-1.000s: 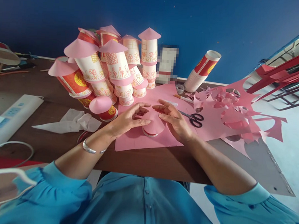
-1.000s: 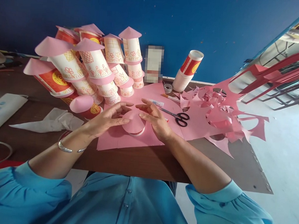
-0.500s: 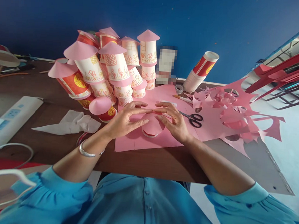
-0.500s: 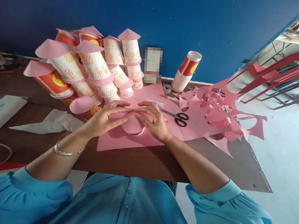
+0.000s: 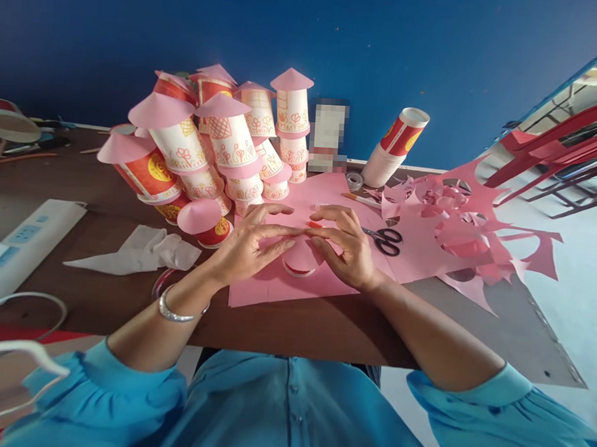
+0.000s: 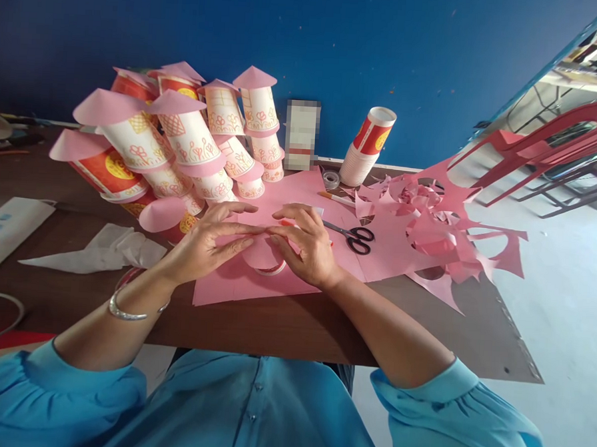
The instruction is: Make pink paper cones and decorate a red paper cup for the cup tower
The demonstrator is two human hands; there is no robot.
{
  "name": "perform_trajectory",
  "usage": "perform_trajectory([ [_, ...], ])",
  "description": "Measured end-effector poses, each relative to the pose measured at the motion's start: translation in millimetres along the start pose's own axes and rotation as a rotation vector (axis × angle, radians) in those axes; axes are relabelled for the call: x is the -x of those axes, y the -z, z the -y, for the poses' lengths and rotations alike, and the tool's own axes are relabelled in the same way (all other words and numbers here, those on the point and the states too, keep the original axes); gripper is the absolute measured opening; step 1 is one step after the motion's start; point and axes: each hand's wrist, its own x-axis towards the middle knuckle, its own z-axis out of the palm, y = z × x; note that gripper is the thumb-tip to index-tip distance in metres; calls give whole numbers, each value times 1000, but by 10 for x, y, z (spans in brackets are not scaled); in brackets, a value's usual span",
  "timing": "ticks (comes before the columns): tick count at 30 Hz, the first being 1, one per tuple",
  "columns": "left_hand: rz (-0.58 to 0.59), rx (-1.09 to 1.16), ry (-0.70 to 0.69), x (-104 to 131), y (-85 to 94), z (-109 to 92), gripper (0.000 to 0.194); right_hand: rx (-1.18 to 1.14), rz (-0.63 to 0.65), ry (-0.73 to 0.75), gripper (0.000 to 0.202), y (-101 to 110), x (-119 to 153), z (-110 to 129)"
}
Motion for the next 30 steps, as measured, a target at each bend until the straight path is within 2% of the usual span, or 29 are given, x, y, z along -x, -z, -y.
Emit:
perform_trajectory([
  [9, 5, 62, 47, 1, 4, 12, 29, 10, -21, 37, 20, -13, -3, -9],
  [16, 0, 35, 30, -7, 18, 2, 26, 5, -44, 63, 18, -26, -1, -26],
  [20, -59, 69, 43, -13, 13, 35, 34, -8, -56, -1, 20, -21, 4, -40],
  [24, -104, 206, 208, -13, -51, 167, 33, -123, -67, -183, 29, -35, 26, -126],
  [26, -69, 235, 259, 1, -84, 234, 32, -160, -52, -272, 32, -42, 30, -179],
  [30, 136, 160, 227, 42, -80, 245, 46, -103, -13, -306, 35, -38, 19, -240],
])
